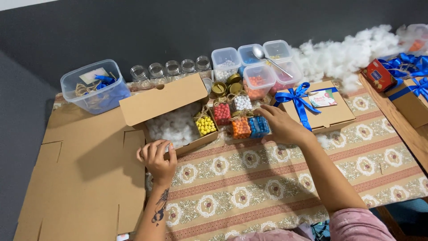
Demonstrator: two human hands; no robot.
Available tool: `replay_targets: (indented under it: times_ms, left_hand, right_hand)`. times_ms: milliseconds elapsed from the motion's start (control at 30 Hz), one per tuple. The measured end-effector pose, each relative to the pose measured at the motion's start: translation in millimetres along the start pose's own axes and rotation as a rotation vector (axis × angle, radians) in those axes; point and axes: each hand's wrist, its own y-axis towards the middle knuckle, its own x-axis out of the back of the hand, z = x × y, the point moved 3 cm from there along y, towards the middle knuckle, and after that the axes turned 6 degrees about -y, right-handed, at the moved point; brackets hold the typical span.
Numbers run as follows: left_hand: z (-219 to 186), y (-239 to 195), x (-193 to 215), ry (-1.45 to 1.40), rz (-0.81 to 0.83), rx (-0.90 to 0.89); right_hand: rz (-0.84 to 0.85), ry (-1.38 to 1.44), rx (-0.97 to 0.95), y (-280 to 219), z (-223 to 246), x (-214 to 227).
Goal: Filling a cardboard gift box with cotton stuffing and arranging small bags of colorful beads inside.
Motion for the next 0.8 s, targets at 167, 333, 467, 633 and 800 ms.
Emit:
replay_targets:
  times_ms: [167,333,467,633,800]
  left_hand:
    - [-1,3,2,-0.045,0.0,-0.012]
    - [-3,3,4,-0.038,-0.025,0.002]
    - [-4,6,3,-0.055,-0.01,0.017]
    - [4,-3,-3,-0.062,0.013,0.036]
    - [-3,4,3,-0.185,-0.01,0.125]
  right_hand:
    - [0.071,-0.051,-0.07,25,-3,-17]
    - [0.071,-0.034,-0.1,22,-5,-5]
    - [-0.06,0.132,-0.057,2,17,59]
    - [-0.21,0.272,0.233,17,86,84]
    - [-0.364,0.233,0.616,75,161,41]
